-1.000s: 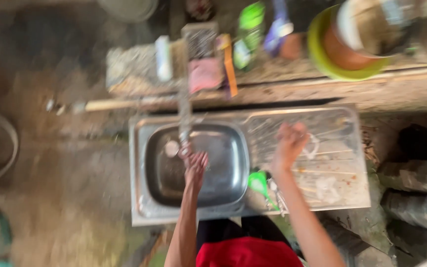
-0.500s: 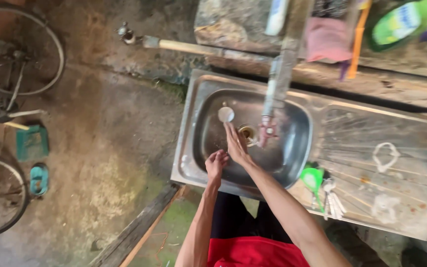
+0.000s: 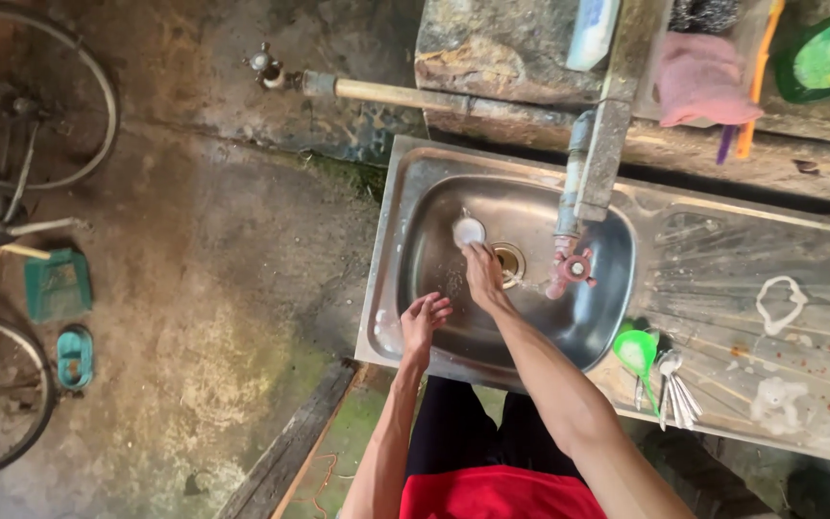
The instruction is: Washing various dishes and utensils at an outdoor sink.
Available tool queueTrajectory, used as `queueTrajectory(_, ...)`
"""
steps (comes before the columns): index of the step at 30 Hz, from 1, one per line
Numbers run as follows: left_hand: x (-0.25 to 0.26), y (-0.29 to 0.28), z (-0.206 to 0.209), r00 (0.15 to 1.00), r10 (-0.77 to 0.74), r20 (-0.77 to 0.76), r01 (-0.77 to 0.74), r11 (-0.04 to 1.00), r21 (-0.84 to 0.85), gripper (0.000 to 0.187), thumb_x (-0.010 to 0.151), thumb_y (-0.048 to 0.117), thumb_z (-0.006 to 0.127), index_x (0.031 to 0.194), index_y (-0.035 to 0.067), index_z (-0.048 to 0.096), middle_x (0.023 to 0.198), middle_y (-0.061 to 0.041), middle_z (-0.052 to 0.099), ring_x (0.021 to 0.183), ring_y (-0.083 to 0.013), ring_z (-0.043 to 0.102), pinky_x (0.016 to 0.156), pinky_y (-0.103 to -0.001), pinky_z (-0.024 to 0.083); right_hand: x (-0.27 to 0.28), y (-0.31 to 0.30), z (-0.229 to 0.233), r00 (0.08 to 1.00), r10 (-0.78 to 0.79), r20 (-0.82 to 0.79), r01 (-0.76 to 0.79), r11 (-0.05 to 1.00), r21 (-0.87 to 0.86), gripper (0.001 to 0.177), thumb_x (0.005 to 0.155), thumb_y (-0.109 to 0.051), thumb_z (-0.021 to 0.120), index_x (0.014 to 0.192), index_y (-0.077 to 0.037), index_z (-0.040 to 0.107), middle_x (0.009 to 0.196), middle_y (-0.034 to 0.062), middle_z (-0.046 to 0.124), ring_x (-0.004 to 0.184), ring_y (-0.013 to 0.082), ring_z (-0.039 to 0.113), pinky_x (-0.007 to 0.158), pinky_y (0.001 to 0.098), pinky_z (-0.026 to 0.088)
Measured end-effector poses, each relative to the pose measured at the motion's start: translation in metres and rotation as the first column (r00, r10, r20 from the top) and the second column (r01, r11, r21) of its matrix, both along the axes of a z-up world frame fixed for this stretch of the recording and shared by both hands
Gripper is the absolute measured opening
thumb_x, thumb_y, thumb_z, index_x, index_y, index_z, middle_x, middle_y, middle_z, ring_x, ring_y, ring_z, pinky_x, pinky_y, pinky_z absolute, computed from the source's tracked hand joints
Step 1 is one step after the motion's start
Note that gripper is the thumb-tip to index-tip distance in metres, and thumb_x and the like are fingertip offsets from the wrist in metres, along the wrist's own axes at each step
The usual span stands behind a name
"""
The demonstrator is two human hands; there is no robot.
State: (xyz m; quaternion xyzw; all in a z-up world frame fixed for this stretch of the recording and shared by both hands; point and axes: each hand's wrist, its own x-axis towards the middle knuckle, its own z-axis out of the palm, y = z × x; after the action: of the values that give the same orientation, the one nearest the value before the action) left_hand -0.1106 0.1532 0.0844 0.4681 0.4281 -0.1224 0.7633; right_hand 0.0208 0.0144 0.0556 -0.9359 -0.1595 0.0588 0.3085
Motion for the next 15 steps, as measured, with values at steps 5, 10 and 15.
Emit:
queueTrajectory(5,0.000,-0.015,-0.047,0.999,-0.047,-0.027,0.045,0.998,-0.051,0.035,0.106,0.022,0.048,0.128,0.002,0.065,0.111,-0.014,0.078,0.089,-0.0179,0.076,0.073,-0.027,0.056,-0.034,-0.036,0.020,0.924,-0.210,-0.319,0.288,0.931,0.223,0.018,0.102,-0.008,0.054,0.109,-0.001,0.069,0.102,0.0135,0.072,0.098,0.0292,0.071,0.086,0.0406,0.056)
queueTrajectory(10,0.022,-0.060,-0.061,0.986,-0.107,-0.124,0.096,0.991,-0.092,0.038,0.101,0.027,0.057,0.128,0.002,0.065,0.105,-0.010,0.078,0.084,-0.0177,0.074,0.071,-0.029,0.056,-0.063,-0.089,0.014,0.652,-0.128,-0.748,0.685,0.521,0.508,0.027,0.107,-0.023,0.051,0.118,-0.004,0.067,0.112,0.0116,0.075,0.101,0.0249,0.072,0.089,0.0397,0.055)
queueTrajectory(15,0.061,-0.117,-0.055,0.992,-0.123,0.011,0.121,0.989,0.089,0.064,0.090,0.037,0.083,0.134,0.002,0.053,0.112,-0.007,0.070,0.094,-0.0087,0.069,0.076,-0.029,0.060,-0.083,-0.122,-0.007,0.508,0.284,-0.813,0.861,-0.199,0.469,0.032,0.107,-0.034,0.054,0.123,-0.006,0.057,0.109,0.0121,0.070,0.099,0.0273,0.067,0.093,0.0437,0.053)
